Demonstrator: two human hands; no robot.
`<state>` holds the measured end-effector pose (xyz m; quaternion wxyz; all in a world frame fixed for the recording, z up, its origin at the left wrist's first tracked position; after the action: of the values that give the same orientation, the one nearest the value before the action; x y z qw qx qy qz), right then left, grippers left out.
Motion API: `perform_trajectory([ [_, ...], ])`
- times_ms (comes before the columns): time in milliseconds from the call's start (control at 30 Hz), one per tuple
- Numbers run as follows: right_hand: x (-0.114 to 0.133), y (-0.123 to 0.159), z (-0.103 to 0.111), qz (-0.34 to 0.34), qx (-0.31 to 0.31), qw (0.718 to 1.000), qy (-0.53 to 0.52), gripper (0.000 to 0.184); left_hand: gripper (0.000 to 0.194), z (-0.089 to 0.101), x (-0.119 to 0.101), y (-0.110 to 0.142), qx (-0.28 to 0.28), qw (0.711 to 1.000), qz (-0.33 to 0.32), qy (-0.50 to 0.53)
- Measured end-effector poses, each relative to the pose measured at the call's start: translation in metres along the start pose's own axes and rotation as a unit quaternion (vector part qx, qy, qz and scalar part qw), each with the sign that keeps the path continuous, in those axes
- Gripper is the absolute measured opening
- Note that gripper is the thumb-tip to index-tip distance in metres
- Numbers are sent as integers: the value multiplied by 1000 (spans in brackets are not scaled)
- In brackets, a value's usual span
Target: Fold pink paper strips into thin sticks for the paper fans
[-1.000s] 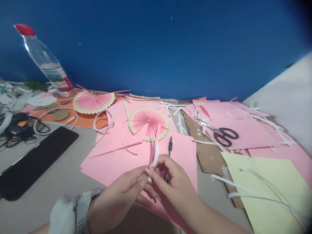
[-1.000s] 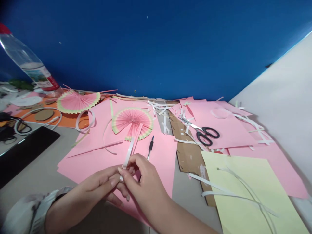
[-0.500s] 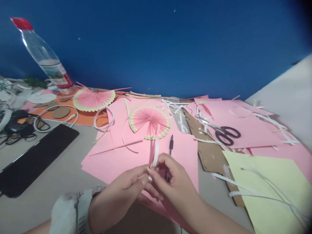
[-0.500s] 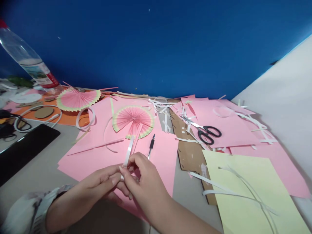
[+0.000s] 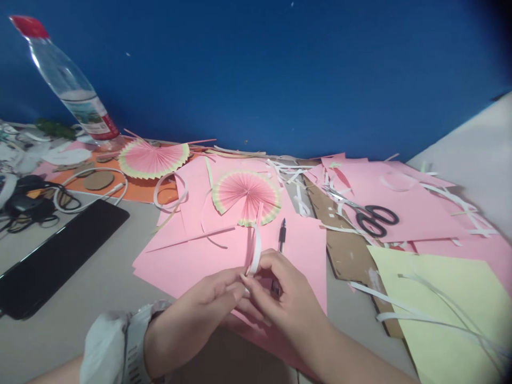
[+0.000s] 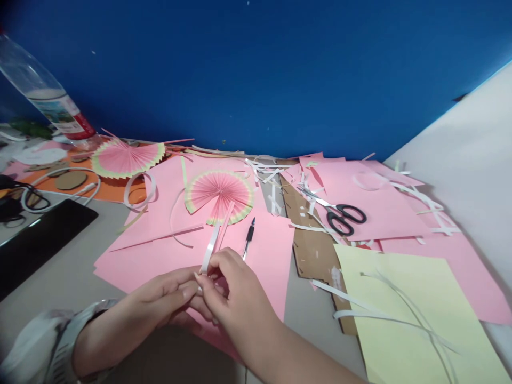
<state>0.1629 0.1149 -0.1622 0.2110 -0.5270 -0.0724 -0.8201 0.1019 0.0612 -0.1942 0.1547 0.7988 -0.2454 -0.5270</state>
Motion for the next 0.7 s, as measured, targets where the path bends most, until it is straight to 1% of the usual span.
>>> perform_trajectory([
  [100,1,0,0,12,-1,1000,4,11,23,-3,-2,1,4,1000,3,5],
  [300,6,0,2,25,-12,999,16,13,26,-10,-8,1,28,999,-16,31],
  [533,6,0,3,38,-15,999,24,14,23,-4,-5,0,-11,1000,-18,14],
  [700,5,1,3,43,-16,999,16,14,27,-3,-4,-2,-11,1000,-24,3],
])
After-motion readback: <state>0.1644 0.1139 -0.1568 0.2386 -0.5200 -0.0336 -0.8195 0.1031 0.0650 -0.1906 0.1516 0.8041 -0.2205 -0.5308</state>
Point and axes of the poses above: each hand's wrist, its own y-axis away from the middle knuckle, its own z-axis out of the back of the hand, x = y × z, the point moved 10 cm from there along -y, towards the middle knuckle, and after that the axes turned 10 degrees about -x, right-handed, at the moved point
